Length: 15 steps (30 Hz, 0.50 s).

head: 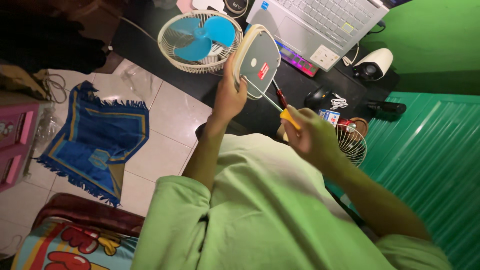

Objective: The person uses a screwdriver to loosen and remove screws from the back cover of a small electric fan. They repeatedly reposition the fan and switch between two screwdrivers while working on the same fasteners.

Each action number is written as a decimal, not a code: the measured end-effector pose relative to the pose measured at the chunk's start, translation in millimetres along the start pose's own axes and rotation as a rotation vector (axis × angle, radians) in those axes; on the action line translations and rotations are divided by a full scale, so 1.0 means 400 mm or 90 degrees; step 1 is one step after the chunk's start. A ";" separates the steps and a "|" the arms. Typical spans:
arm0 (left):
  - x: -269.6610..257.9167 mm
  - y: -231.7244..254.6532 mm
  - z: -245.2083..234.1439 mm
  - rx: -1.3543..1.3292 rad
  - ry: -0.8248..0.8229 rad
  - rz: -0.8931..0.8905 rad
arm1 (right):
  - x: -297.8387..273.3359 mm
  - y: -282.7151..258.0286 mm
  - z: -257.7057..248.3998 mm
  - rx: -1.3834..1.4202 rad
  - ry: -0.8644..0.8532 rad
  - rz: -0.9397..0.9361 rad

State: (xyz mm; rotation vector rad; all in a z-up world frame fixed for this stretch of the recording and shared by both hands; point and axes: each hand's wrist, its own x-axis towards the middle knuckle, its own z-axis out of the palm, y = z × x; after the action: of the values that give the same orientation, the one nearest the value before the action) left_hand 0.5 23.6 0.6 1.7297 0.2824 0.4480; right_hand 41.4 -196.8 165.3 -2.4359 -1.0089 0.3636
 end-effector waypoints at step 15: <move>-0.013 -0.013 -0.043 -0.065 -0.016 -0.057 | -0.045 0.402 0.145 0.604 0.008 0.410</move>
State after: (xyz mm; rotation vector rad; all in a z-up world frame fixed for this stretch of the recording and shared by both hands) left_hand -11.6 37.7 -2.5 1.6155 0.3128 0.3690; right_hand 100.3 -290.0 33.4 -1.7752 0.0521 0.8099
